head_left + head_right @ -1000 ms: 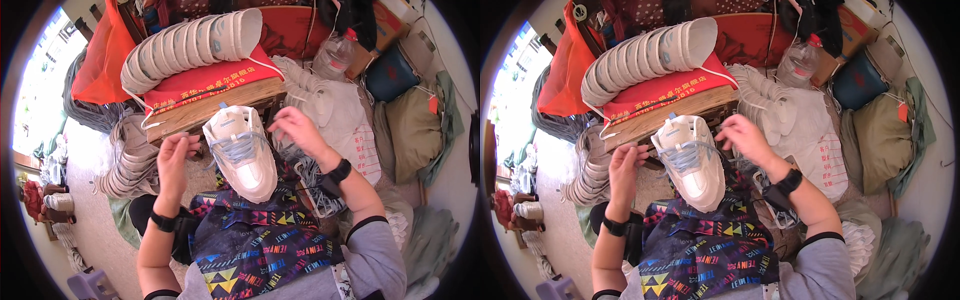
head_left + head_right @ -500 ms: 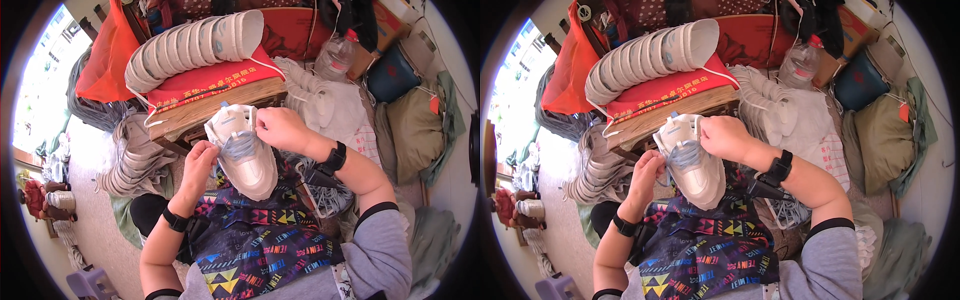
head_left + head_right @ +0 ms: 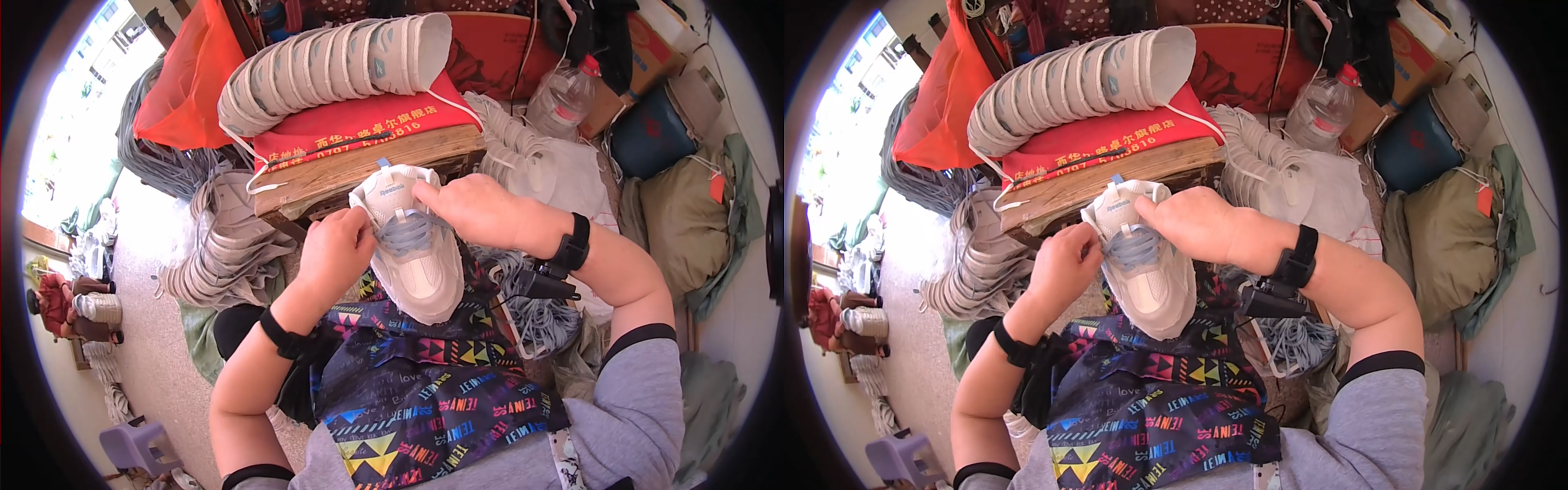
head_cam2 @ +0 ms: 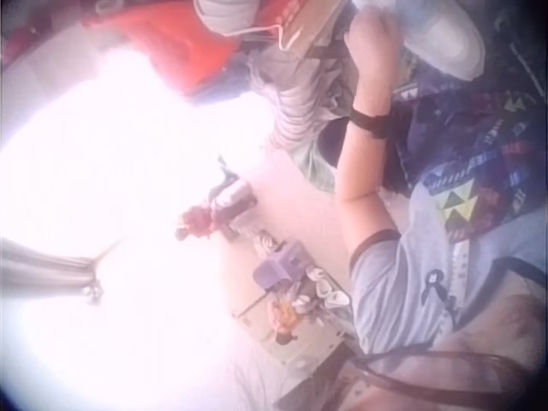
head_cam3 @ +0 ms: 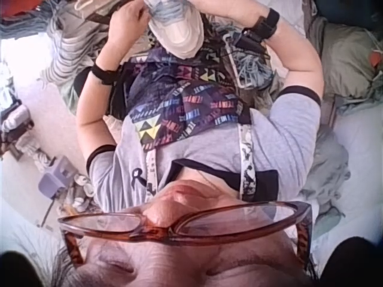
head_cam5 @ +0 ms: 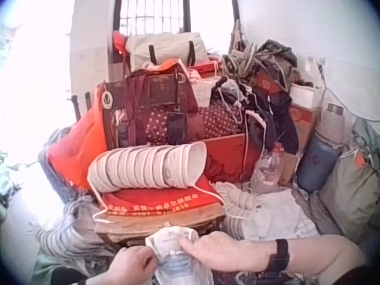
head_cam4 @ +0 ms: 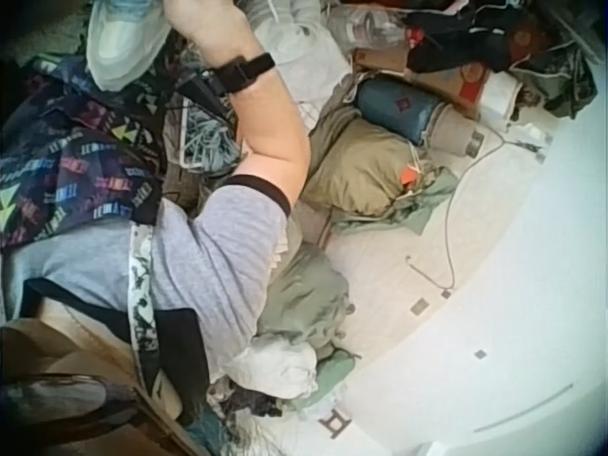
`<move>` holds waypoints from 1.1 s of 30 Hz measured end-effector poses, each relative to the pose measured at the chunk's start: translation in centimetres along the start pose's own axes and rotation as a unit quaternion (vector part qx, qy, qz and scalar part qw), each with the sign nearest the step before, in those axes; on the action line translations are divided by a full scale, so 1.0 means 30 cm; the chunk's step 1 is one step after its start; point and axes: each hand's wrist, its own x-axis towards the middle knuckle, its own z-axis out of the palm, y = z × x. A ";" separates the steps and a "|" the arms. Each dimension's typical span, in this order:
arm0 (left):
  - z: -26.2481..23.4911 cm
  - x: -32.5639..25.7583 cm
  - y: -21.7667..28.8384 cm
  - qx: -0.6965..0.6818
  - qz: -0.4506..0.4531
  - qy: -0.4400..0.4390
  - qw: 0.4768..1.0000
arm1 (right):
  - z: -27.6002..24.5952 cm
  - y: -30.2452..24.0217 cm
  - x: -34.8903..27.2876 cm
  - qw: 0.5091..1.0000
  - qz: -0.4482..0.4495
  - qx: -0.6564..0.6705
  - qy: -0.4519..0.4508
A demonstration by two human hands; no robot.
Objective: Threading laces into a white athletic shoe in a factory setting.
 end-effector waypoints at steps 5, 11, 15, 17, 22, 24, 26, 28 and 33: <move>-0.091 0.041 0.027 0.180 0.271 0.051 0.944 | -0.018 0.035 0.024 0.994 -0.032 -0.103 -0.001; -0.126 0.086 -0.025 0.155 0.310 -0.066 0.936 | -0.011 0.078 0.004 0.984 -0.098 -0.110 0.096; -0.095 0.085 -0.063 0.062 0.285 -0.072 0.954 | 0.018 0.085 -0.018 0.989 -0.080 -0.049 0.117; -0.068 0.085 -0.071 0.003 0.245 -0.085 0.966 | 0.045 0.076 -0.014 0.976 -0.109 -0.010 0.191; 0.016 0.052 -0.093 -0.178 0.094 -0.022 0.979 | 0.148 0.081 0.001 0.967 0.029 0.192 0.166; 0.056 0.040 -0.091 -0.281 0.063 0.011 0.958 | 0.161 0.078 0.004 0.946 0.075 0.268 0.168; 0.081 0.026 -0.067 -0.379 0.033 0.045 0.924 | 0.153 0.059 0.014 0.851 0.181 0.471 0.146; 0.097 0.013 -0.024 -0.362 0.019 0.119 0.925 | 0.128 0.030 0.016 0.862 0.176 0.453 0.143; -0.128 0.036 0.211 -0.295 0.190 0.213 0.912 | -0.076 -0.096 0.047 0.847 -0.020 0.508 0.158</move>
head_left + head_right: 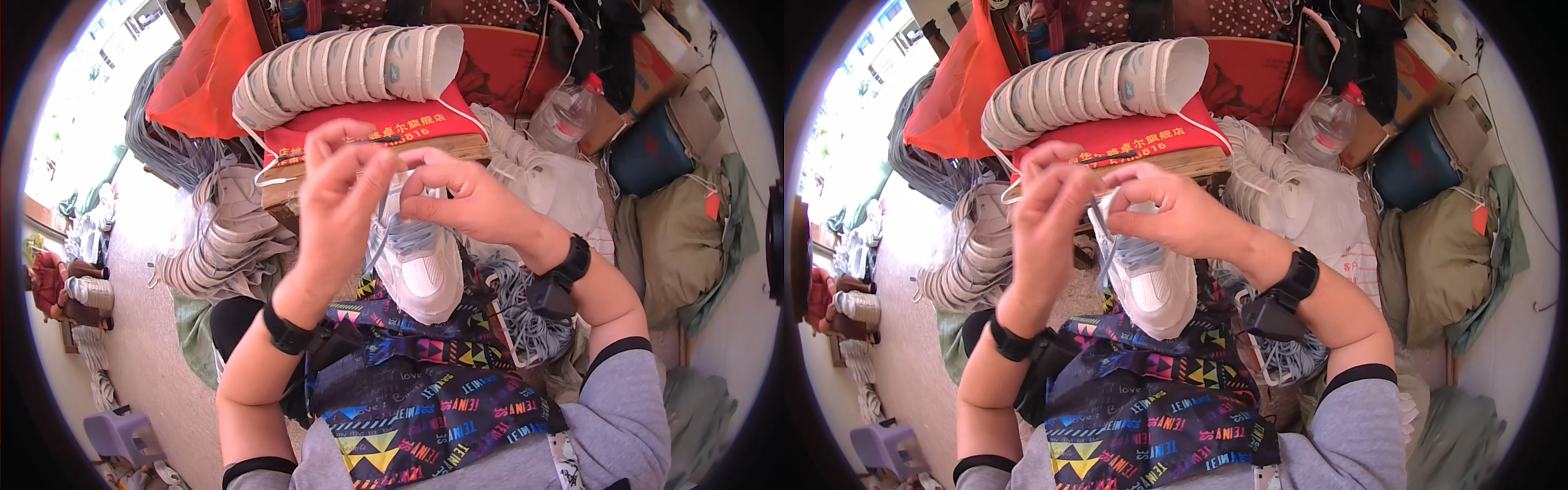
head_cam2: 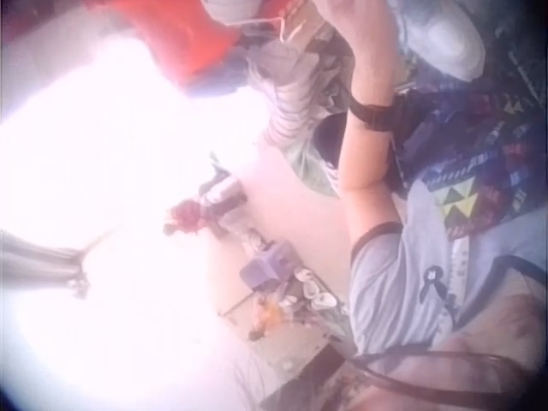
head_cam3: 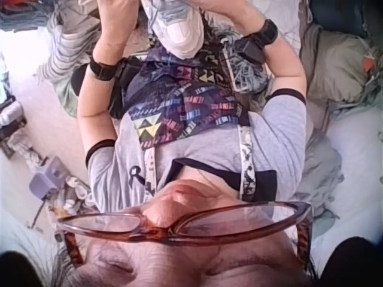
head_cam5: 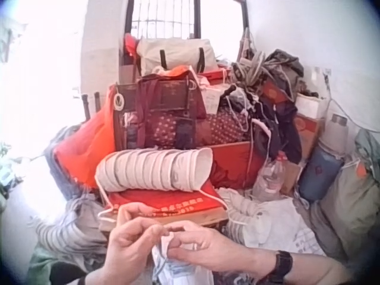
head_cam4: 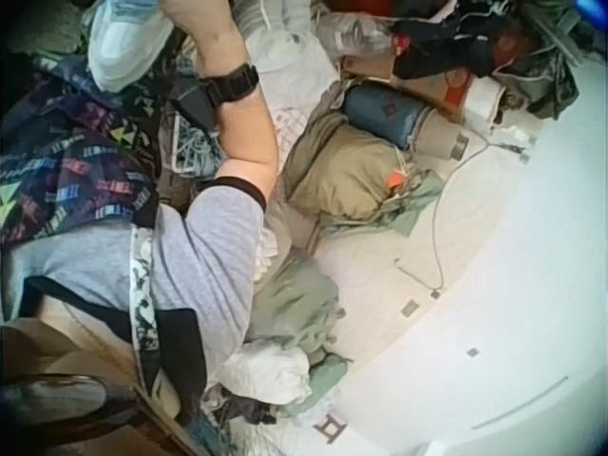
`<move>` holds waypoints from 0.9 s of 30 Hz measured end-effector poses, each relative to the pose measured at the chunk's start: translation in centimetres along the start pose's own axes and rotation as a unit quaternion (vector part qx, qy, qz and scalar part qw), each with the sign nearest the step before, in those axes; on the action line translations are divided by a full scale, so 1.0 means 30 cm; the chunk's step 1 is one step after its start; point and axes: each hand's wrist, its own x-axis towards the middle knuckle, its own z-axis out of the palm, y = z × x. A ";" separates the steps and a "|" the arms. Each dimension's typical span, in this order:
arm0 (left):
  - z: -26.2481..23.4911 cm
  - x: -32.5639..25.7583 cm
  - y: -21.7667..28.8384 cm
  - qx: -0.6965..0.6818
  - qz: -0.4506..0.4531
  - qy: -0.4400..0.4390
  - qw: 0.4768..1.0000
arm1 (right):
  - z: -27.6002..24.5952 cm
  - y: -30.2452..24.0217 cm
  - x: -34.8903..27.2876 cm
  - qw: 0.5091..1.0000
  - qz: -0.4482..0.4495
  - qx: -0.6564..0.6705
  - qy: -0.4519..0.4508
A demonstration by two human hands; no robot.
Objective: Threading laces into a white athletic shoe in a factory setting.
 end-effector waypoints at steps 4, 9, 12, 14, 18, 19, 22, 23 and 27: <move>-0.051 0.088 0.089 -0.107 -0.014 0.008 0.994 | 0.003 -0.141 0.049 0.994 0.006 0.089 -0.057; -0.010 0.071 0.050 -0.355 -0.240 -0.062 0.902 | -0.007 -0.290 0.077 0.990 -0.055 0.122 -0.033; -0.046 0.035 -0.019 -0.308 -0.224 -0.291 0.878 | -0.020 -0.377 0.110 0.978 -0.150 0.143 0.014; -0.028 0.036 0.013 -0.288 -0.264 -0.306 0.868 | -0.018 -0.377 0.123 0.964 -0.131 0.206 0.108; -0.060 0.032 -0.129 -0.281 -0.281 0.001 0.918 | -0.166 -0.171 0.135 0.894 -0.037 0.403 0.194; -0.096 0.019 -0.187 -0.281 -0.281 0.003 0.918 | -0.221 -0.120 0.114 0.858 0.019 0.447 0.255; -0.229 -0.011 -0.305 -0.442 -0.338 0.116 0.823 | -0.440 0.094 0.040 0.788 0.103 0.478 0.375; -0.280 -0.026 -0.329 -0.476 -0.341 0.154 0.796 | -0.512 0.157 -0.008 0.766 0.134 0.465 0.423; -0.516 -0.069 -0.427 -0.554 -0.280 0.167 0.766 | -0.771 0.358 -0.255 0.777 0.163 0.394 0.463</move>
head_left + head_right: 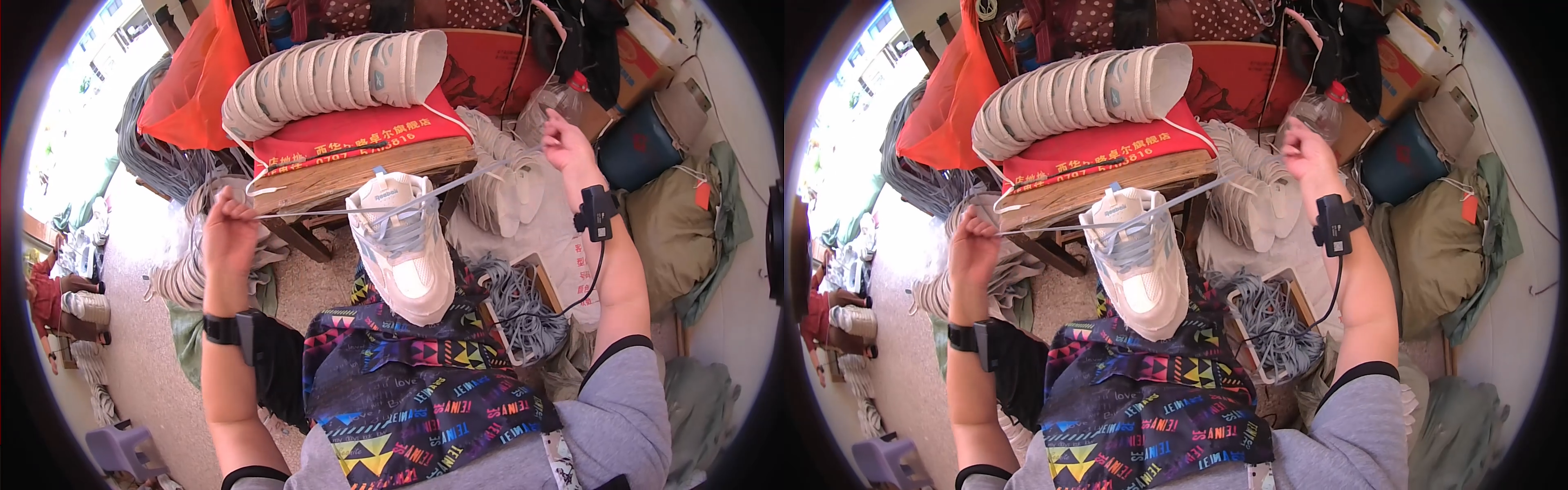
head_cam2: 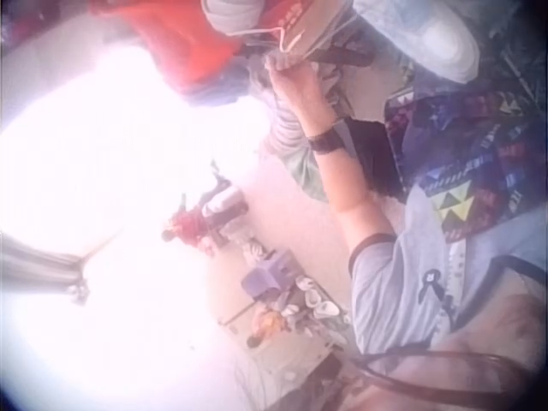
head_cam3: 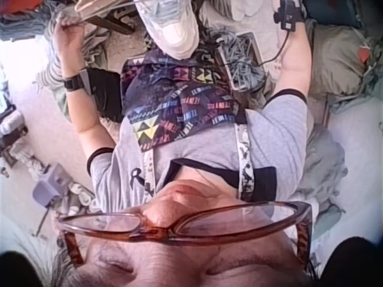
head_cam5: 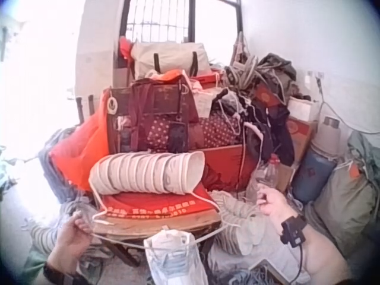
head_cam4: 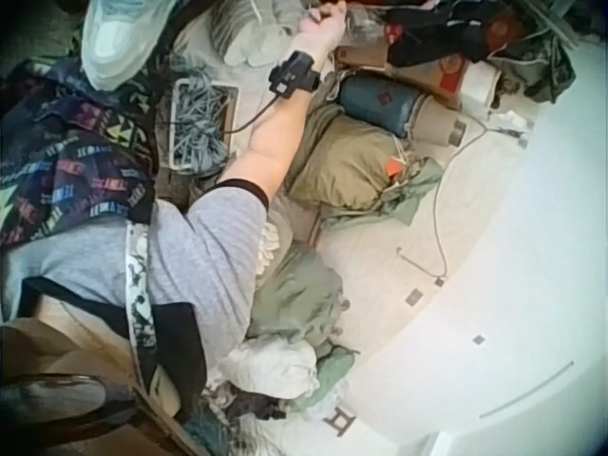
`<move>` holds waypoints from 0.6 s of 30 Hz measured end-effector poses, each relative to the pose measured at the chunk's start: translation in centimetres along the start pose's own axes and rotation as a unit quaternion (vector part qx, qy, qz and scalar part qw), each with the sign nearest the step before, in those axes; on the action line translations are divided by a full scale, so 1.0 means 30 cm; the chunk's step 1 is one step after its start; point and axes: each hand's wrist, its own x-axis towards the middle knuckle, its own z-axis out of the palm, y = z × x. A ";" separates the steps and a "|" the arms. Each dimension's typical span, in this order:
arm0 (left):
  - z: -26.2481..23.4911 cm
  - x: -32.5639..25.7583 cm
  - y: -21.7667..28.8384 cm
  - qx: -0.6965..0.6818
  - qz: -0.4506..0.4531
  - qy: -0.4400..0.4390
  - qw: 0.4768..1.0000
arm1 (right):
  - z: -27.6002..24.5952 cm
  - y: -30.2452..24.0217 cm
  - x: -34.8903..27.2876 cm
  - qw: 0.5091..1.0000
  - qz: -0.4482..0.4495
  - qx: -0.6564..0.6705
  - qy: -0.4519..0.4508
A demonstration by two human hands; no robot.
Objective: Threading laces into a white athletic shoe in a factory setting.
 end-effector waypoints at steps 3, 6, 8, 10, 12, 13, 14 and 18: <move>-0.109 -0.002 0.215 0.031 0.091 0.053 0.994 | -0.126 -0.083 0.032 0.972 -0.180 -0.106 0.105; -0.068 -0.031 0.301 0.084 0.187 0.122 0.971 | 0.018 -0.010 -0.070 0.864 -0.388 -0.277 0.163; 0.010 -0.038 0.222 0.185 0.200 0.119 0.955 | 0.110 0.081 -0.125 0.814 -0.426 -0.392 0.045; 0.078 -0.066 0.109 0.301 0.181 0.133 0.927 | 0.267 0.221 -0.254 0.833 -0.342 -0.421 -0.109; 0.118 -0.085 -0.020 0.392 0.158 0.108 0.900 | 0.350 0.342 -0.345 0.784 -0.301 -0.481 -0.254; 0.126 -0.102 -0.076 0.441 0.141 0.103 0.880 | 0.381 0.381 -0.385 0.695 -0.332 -0.551 -0.321; 0.142 -0.123 -0.137 0.495 0.122 0.089 0.855 | 0.413 0.399 -0.430 0.670 -0.280 -0.578 -0.374; 0.148 -0.187 -0.339 0.643 0.147 -0.067 0.749 | 0.455 0.416 -0.502 0.584 -0.274 -0.679 -0.350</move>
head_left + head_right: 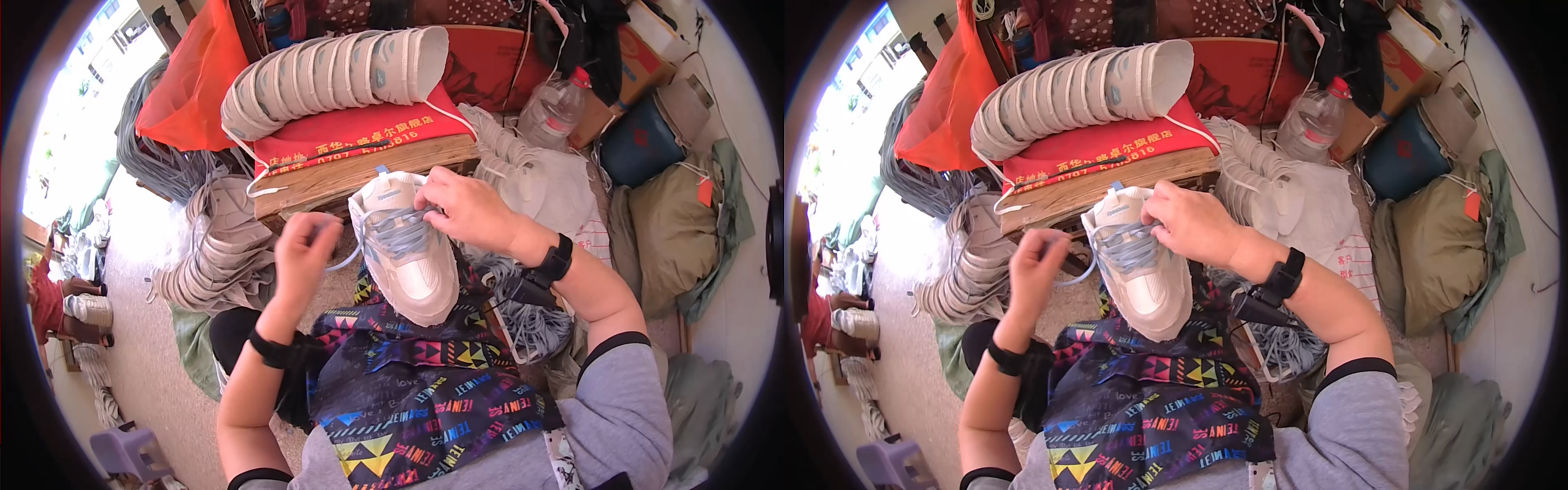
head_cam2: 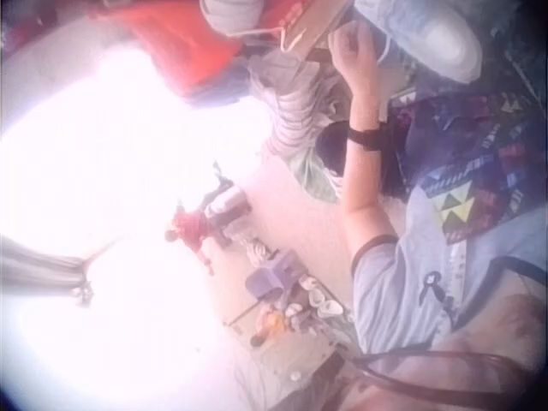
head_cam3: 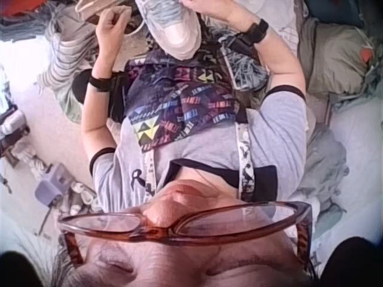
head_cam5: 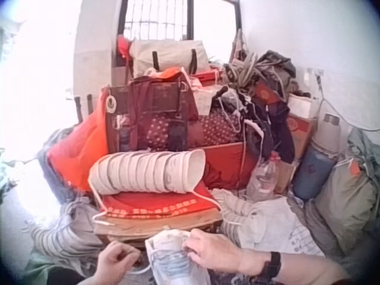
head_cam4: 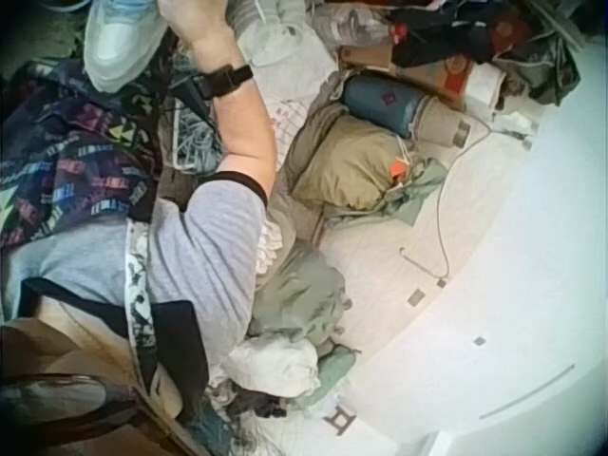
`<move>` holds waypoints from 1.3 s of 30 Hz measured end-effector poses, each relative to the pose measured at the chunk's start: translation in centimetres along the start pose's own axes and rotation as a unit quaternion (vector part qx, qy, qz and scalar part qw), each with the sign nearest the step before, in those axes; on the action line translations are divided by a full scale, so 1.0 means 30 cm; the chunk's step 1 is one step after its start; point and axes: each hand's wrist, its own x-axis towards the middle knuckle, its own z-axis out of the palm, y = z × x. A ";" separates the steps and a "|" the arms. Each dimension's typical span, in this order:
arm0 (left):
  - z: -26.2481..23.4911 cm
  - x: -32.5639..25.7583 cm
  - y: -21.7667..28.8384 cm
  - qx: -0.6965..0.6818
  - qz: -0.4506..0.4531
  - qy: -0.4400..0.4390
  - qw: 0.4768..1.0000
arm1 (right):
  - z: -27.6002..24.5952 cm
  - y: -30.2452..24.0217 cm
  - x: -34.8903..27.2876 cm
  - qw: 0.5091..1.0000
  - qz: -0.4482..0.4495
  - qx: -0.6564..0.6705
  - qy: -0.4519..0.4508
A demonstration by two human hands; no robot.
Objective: Threading laces into a white athletic shoe in a factory setting.
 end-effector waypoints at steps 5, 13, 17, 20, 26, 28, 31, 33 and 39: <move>0.096 0.004 0.033 0.067 0.101 -0.060 0.991 | 0.013 0.033 0.017 0.999 -0.006 -0.002 -0.031; 0.125 0.015 0.072 0.116 0.201 -0.052 0.971 | 0.084 0.010 -0.019 0.986 -0.104 -0.056 0.121; 0.130 0.041 0.053 0.211 0.324 -0.018 0.922 | 0.097 0.057 -0.020 0.942 -0.205 -0.186 0.188; 0.094 0.044 -0.007 0.286 0.369 -0.007 0.885 | 0.087 0.045 -0.043 0.963 -0.157 -0.135 0.172; 0.052 -0.034 -0.094 0.199 0.184 -0.024 0.962 | 0.012 0.152 -0.114 0.980 0.036 0.097 0.169; 0.025 -0.041 -0.095 0.110 0.060 0.027 0.992 | -0.049 0.210 -0.141 0.976 0.092 0.143 0.140; -0.066 -0.015 -0.086 0.029 -0.013 0.051 0.998 | -0.187 0.203 -0.131 0.852 0.254 0.432 0.151; -0.144 0.010 -0.078 -0.031 -0.047 0.082 0.995 | -0.298 0.240 -0.127 0.835 0.271 0.425 0.221; -0.446 0.088 -0.120 -0.022 -0.083 0.147 0.985 | -0.520 0.418 -0.211 0.803 0.217 0.344 0.437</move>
